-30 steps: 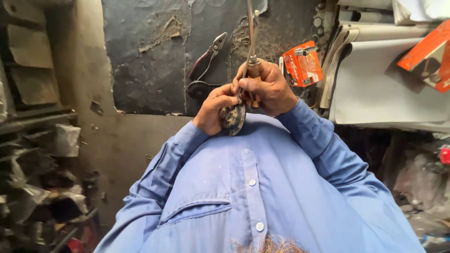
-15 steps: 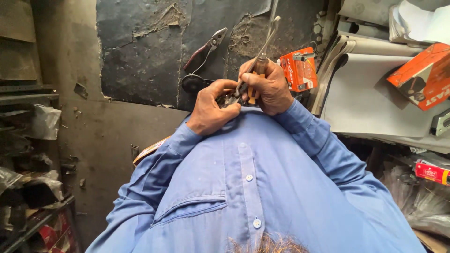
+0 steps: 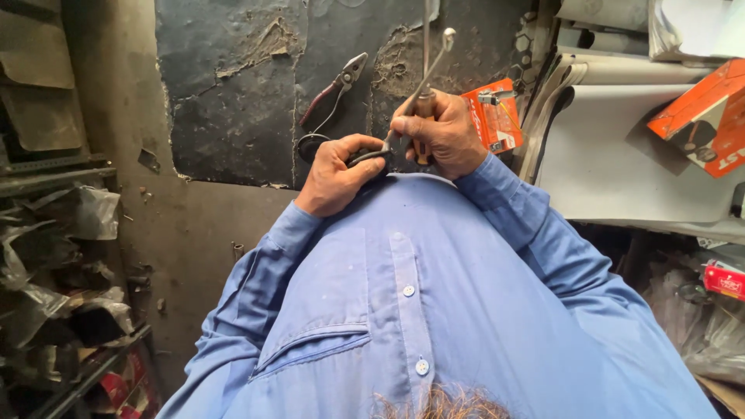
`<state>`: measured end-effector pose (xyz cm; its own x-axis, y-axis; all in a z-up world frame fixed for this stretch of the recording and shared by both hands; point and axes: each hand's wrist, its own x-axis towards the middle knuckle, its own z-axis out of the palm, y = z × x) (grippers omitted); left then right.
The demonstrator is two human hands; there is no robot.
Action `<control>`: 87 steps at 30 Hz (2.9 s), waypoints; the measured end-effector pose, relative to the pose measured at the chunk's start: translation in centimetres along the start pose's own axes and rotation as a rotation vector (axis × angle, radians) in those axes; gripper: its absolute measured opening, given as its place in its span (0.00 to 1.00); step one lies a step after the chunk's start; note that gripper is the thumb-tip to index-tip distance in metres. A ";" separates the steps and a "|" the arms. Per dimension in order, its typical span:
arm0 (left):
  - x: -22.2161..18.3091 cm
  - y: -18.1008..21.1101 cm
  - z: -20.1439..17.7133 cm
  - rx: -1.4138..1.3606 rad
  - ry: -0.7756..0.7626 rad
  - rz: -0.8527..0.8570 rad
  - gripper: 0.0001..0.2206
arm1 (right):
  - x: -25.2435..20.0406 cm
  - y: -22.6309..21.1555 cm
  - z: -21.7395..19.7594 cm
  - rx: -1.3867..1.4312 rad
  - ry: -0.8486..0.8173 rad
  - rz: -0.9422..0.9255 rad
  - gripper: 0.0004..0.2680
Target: The recorder uses tools to assemble or repair a small mechanical component, likely an automotive or motorcycle horn or similar motor part.
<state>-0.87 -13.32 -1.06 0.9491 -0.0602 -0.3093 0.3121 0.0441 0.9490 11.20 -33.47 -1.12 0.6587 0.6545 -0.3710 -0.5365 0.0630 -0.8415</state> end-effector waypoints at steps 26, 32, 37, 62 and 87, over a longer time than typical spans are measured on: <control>3.2 -4.4 -5.7 -0.298 0.554 0.064 0.11 | -16.7 -8.7 -4.1 -0.974 0.185 0.261 0.23; 3.8 -2.4 -5.4 -0.059 0.569 0.176 0.09 | -17.4 -8.8 -2.8 -0.945 0.174 0.275 0.22; 3.9 -1.8 -4.8 0.082 0.561 0.211 0.08 | -17.7 -8.7 -2.6 -0.911 0.174 0.252 0.21; 4.1 -0.8 -4.5 0.488 0.610 0.335 0.08 | -16.7 -7.5 -3.2 -0.415 0.149 0.595 0.18; 5.9 -0.8 -4.8 0.510 0.581 0.303 0.07 | -16.3 -3.7 -6.4 -0.072 0.116 0.637 0.18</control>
<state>4.67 -8.88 -3.94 0.9038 0.4125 0.1145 0.1143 -0.4902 0.8641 5.80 -49.19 5.55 0.2777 0.4614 -0.8426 -0.8070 -0.3639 -0.4652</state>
